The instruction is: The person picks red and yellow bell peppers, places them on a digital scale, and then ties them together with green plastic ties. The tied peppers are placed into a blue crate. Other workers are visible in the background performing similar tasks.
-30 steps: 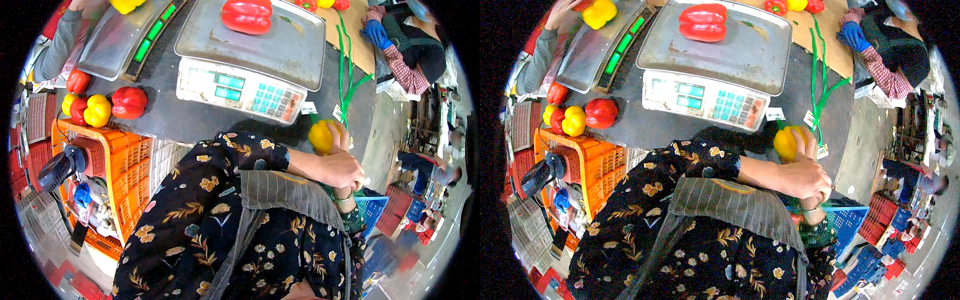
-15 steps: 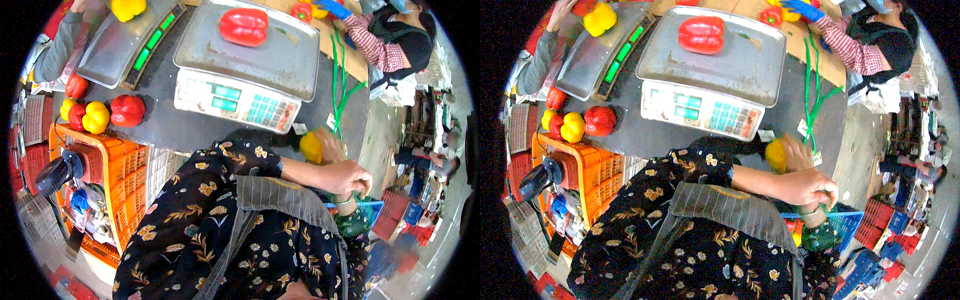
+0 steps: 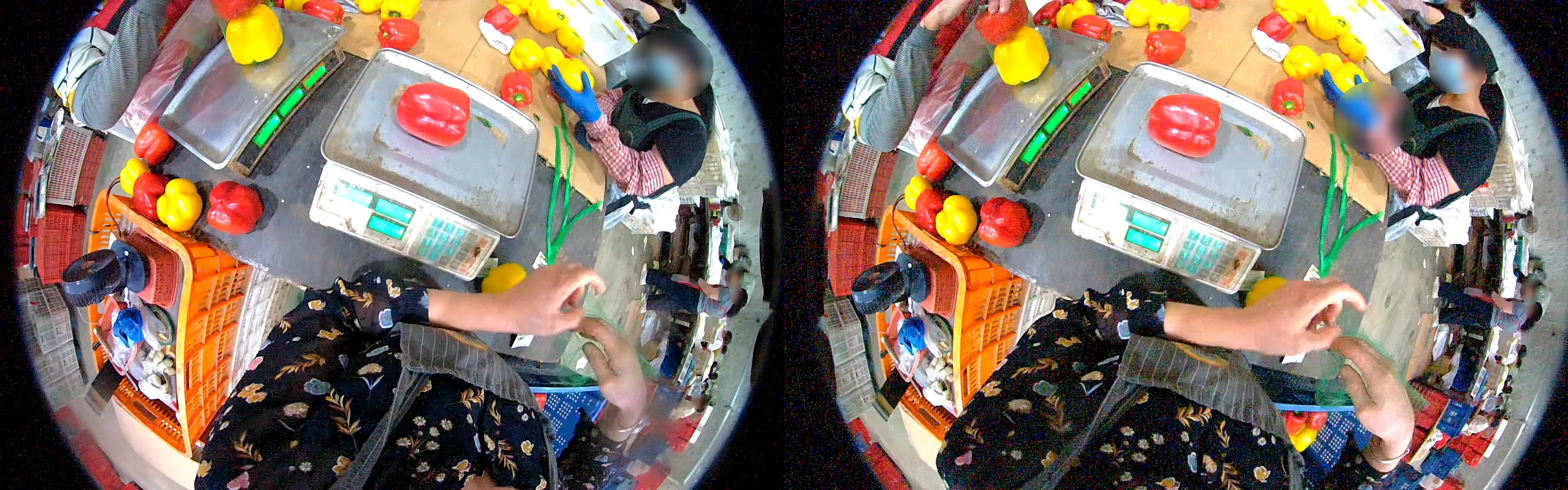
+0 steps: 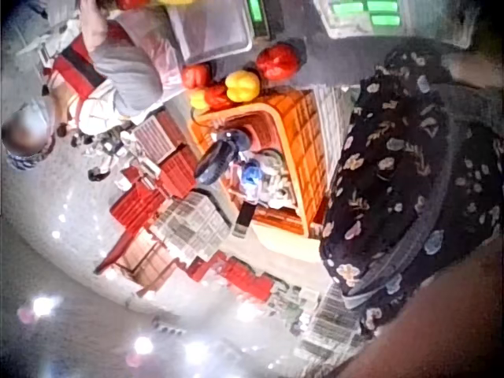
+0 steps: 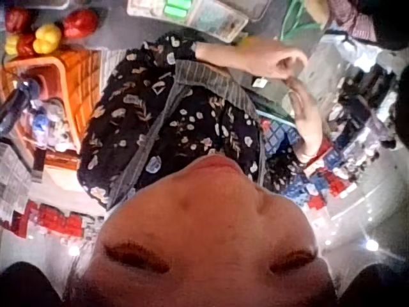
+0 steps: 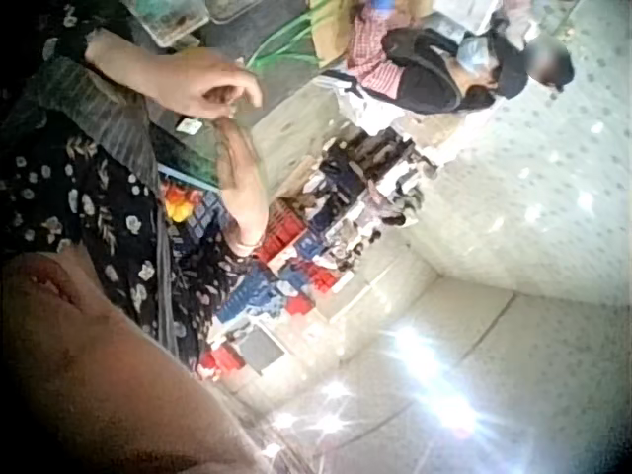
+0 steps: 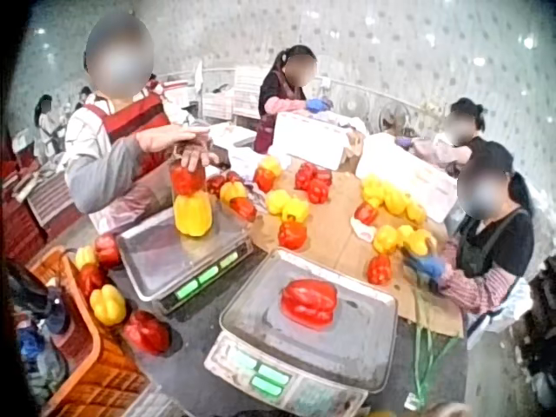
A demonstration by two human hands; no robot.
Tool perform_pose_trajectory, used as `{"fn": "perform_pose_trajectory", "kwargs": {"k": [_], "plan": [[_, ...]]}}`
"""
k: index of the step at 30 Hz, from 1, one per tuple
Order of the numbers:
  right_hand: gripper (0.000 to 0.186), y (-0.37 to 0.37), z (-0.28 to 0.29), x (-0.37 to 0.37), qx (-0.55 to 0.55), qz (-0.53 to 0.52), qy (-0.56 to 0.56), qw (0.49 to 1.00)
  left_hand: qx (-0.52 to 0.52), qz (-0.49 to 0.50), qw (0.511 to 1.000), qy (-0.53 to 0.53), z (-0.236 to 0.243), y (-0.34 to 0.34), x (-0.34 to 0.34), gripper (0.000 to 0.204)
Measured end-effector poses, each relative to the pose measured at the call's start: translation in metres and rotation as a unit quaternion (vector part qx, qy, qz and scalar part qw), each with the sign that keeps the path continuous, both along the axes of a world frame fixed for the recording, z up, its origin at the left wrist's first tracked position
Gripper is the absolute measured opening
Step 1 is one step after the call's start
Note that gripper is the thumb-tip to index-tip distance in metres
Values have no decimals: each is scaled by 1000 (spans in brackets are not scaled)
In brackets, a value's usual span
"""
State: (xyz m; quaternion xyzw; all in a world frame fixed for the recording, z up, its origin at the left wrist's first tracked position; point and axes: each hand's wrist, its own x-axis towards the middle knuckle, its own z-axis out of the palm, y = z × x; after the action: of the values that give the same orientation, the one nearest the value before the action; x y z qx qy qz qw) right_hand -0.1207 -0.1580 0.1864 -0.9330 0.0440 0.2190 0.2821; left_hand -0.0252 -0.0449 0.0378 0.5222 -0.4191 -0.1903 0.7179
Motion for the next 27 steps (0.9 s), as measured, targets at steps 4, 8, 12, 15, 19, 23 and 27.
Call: {"fn": "perform_pose_trajectory", "kwargs": {"k": [4,8,12,15,19,23,27], "plan": [[27,11,0,8,-95,3,-59,994,18,-81,996,45,20,2,1,68],[27,21,15,23,-259,148,-22,954,43,-79,996,15,14,-3,10,47],[22,25,27,48,-183,218,-30,958,35,-86,991,100,-1,8,25,16],[22,24,30,58,-171,268,-33,948,14,15,1000,6,-16,11,27,13],[24,33,72,109,-49,268,-113,956,37,-69,992,98,-22,30,32,14],[52,33,6,190,-88,220,-282,930,-12,-145,986,77,-22,38,32,14],[90,30,-91,243,-45,195,-302,932,14,-188,980,67,-29,39,33,12]]}}
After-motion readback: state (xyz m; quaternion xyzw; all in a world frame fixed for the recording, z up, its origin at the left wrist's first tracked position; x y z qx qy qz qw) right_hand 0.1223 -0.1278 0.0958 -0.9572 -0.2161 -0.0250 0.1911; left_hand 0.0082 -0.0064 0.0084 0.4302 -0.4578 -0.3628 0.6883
